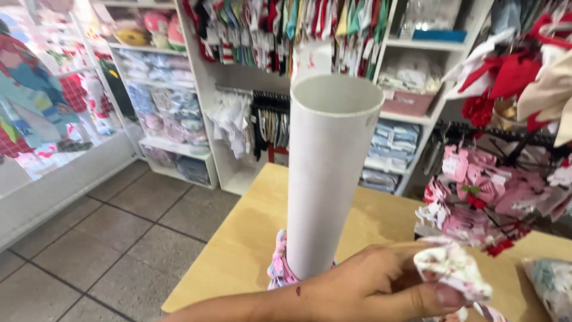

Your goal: The person arranges various patterned headbands onto a white cylindrical display stand placed on a wooden table. They pick up headbands from a pile, stretch them over the top of the cylinder, and slide them down to stack them neatly. The person occasionally adjusts the position of the headbands to ensure they are aligned.

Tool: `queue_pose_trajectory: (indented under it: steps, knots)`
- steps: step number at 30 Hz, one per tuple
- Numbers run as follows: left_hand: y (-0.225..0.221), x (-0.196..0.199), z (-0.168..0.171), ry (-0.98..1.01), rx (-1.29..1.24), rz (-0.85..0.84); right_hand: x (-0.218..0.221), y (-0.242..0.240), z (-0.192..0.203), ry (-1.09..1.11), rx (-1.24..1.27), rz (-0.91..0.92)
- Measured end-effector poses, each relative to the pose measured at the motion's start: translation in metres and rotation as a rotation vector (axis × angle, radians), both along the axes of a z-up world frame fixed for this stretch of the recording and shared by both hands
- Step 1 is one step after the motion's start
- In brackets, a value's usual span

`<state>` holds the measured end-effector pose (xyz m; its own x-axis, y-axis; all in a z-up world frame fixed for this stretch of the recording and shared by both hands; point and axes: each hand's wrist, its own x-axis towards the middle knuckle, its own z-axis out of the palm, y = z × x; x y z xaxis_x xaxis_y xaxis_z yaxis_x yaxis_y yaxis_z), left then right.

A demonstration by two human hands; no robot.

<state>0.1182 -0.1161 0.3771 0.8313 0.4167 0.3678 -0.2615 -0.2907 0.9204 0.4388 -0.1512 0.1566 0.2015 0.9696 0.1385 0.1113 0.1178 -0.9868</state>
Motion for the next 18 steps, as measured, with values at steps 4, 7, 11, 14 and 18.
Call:
queue_pose_trajectory:
  steps: [4,7,11,14,18]
  knots:
    - [0.019,-0.013,0.038,-0.184,-0.228,-0.063,-0.048,0.050,0.187,-0.437,0.179,0.251]
    - [0.030,-0.045,0.125,-0.011,0.054,0.342,-0.075,0.053,0.292,-1.269,0.497,-0.049]
    - [0.059,-0.080,0.178,-0.208,-0.090,0.436,-0.126,0.065,0.378,-1.434,0.407,-0.152]
    - [0.087,-0.101,0.201,-0.378,-0.089,0.387,-0.149,0.085,0.421,-1.539,0.346,-0.207]
    - [0.125,-0.110,0.214,-0.178,0.098,0.543,-0.198,0.086,0.465,-1.545,-0.104,-0.198]
